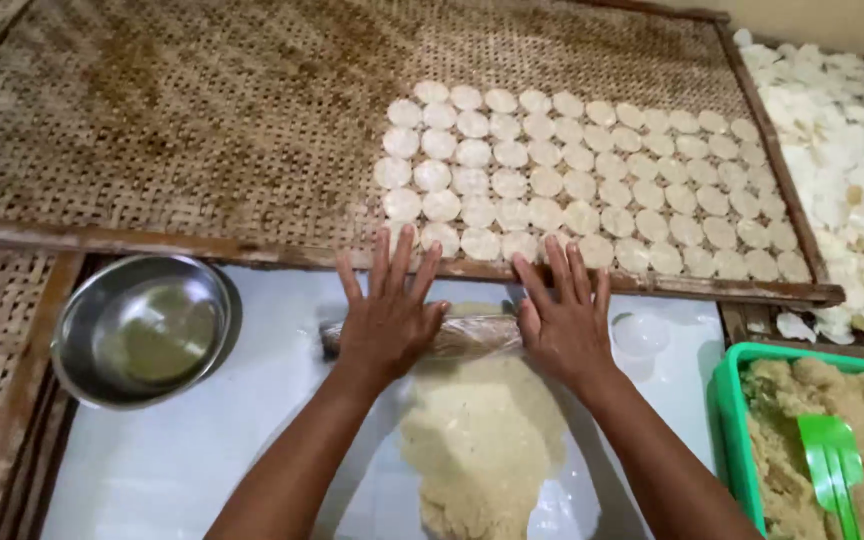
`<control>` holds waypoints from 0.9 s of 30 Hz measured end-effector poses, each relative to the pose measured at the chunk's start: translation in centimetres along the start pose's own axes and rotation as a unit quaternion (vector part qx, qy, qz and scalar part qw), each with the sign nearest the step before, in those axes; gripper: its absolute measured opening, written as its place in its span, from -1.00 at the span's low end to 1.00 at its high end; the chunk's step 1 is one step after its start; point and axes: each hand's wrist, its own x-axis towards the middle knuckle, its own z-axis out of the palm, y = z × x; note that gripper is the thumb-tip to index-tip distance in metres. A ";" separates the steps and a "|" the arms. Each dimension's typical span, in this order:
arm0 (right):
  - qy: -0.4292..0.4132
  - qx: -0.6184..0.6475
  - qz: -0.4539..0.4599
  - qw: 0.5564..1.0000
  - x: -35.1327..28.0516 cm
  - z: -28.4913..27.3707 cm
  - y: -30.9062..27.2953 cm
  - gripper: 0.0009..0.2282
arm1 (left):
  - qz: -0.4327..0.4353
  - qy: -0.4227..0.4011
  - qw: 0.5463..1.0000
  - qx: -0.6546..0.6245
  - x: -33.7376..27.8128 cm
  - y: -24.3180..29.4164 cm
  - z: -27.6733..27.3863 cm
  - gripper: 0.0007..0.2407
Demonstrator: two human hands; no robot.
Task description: Rolling out dough using a rolling pin and placing small circular pieces onto a woven drying tray.
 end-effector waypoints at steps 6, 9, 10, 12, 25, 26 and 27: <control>-0.017 0.011 0.018 1.000 -4.1 0.2 -0.6 -0.39 | -0.022 -0.049 0.997 0.047 -3.6 2.0 0.8 -0.42; -0.023 0.000 0.015 1.000 -6.1 0.4 -0.7 -0.43 | -0.014 -0.016 0.998 0.065 -5.6 2.6 2.2 -0.40; -0.021 0.002 0.013 1.000 -6.7 0.7 -0.7 -0.43 | -0.016 -0.014 0.997 0.068 -6.2 2.9 2.5 -0.40; 0.006 -0.009 0.004 1.000 -8.2 0.9 -0.7 -0.45 | -0.013 0.005 0.999 0.047 -7.5 3.4 2.9 -0.38; 0.045 -0.110 -0.026 0.993 -17.4 -5.5 -4.2 -0.32 | 0.059 0.079 0.982 0.159 -17.1 7.1 -1.6 -0.29; 0.040 -0.115 -0.025 0.992 -18.0 -5.9 -4.2 -0.28 | 0.065 0.073 0.985 0.141 -17.8 7.1 -1.5 -0.29; 0.036 -0.120 -0.024 0.992 -18.6 -6.2 -4.3 -0.25 | 0.071 0.067 0.987 0.124 -18.5 7.1 -1.4 -0.29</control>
